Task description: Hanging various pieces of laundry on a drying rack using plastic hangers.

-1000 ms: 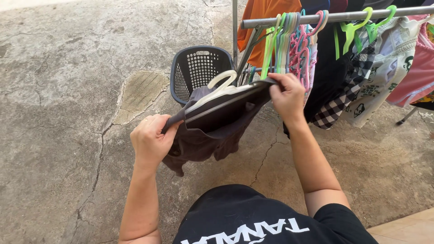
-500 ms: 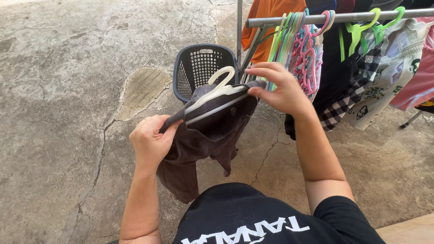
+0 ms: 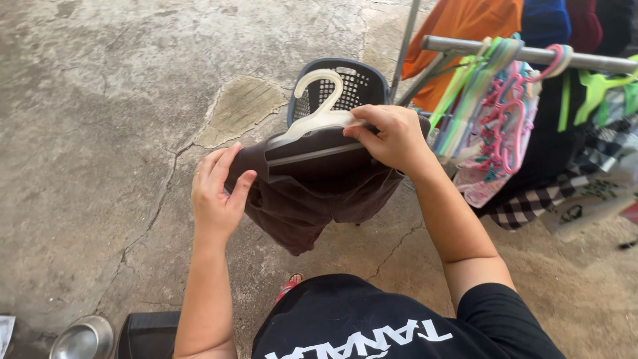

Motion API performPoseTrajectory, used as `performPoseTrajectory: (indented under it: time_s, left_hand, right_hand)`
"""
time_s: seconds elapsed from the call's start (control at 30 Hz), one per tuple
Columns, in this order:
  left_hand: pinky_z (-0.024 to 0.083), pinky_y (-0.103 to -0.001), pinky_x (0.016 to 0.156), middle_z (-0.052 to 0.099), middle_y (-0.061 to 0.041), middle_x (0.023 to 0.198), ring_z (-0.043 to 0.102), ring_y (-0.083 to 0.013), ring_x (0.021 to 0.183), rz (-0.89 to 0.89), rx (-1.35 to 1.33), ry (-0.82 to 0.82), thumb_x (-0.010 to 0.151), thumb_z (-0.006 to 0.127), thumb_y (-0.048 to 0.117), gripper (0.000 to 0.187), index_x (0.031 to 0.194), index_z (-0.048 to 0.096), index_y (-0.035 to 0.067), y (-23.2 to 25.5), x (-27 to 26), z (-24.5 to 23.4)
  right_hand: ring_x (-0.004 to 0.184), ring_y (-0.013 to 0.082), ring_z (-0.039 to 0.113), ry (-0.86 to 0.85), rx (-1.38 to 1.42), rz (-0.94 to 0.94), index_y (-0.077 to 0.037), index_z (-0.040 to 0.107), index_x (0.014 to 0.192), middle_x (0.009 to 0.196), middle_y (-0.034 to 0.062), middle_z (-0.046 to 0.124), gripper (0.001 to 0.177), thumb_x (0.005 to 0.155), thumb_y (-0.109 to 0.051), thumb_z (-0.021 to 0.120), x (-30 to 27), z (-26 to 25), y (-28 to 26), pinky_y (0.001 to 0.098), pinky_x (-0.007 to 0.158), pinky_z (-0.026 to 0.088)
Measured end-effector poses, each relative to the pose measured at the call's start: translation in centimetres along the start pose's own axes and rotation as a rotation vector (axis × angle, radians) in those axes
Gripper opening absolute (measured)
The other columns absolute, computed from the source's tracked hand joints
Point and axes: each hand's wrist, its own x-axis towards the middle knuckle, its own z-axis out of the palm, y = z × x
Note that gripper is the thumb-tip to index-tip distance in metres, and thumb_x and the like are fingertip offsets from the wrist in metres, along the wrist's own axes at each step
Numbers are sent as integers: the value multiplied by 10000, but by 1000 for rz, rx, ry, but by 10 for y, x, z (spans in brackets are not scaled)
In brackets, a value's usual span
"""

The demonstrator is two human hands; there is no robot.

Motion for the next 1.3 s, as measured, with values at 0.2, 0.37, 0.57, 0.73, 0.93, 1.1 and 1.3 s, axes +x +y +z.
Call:
performPoseTrajectory:
  time_s: [0.2,0.37,0.57,0.73,0.93,1.1,1.3]
  left_hand:
    - [405,-432,1227,594,-139,1444,536,-318,1398,12,128,284,1128,567,394,514,1483,540,24,-42,-11,-14]
    - [421,-335,1166,536,-71,1475,527,-182,1342,-157,-304,296,1099,557,469,628,1536,466,26,-152,6,-7]
    - [456,-288,1108,535,-56,1384,554,-137,1237,-242,-515,300,1058,698,246,590,1524,406,33,-249,68,-16]
    - [477,-300,1094,544,-65,1360,576,-149,1217,-292,-528,251,1005,726,81,605,1509,394,38,-322,128,-17]
    - [473,-301,1114,560,-69,1360,582,-156,1216,-281,-683,276,1046,704,44,614,1551,354,50,-381,212,22]
    - [496,-294,1087,531,-58,1354,578,-149,1201,-193,-651,283,1063,690,-4,564,1521,366,59,-434,291,79]
    - [417,-417,1141,503,-155,1348,528,-343,1236,123,-191,207,918,777,133,616,1427,446,26,-461,439,132]
  right_hand:
    - [758,222,721,58,-36,-102,-64,722,1041,897,68,745,220,887,-177,831,32,35,-27,320,628,542]
    - [728,196,718,70,16,1,-53,725,1072,889,79,740,242,903,-177,845,91,75,-24,284,587,543]
    - [713,187,713,134,10,89,-67,734,1079,868,77,741,264,876,-185,854,163,157,-10,291,597,538]
    - [740,192,720,152,-16,158,-75,737,1084,869,80,741,279,866,-202,858,226,205,16,307,633,547]
    - [780,221,731,218,-71,229,-60,743,1076,900,101,749,293,849,-187,878,291,243,69,306,673,546]
    - [830,189,746,301,-23,255,-37,726,1092,923,104,749,307,854,-147,886,332,269,158,286,742,565]
    - [811,149,754,323,-14,360,-34,732,1091,907,85,761,298,849,-137,872,402,278,264,272,718,563]
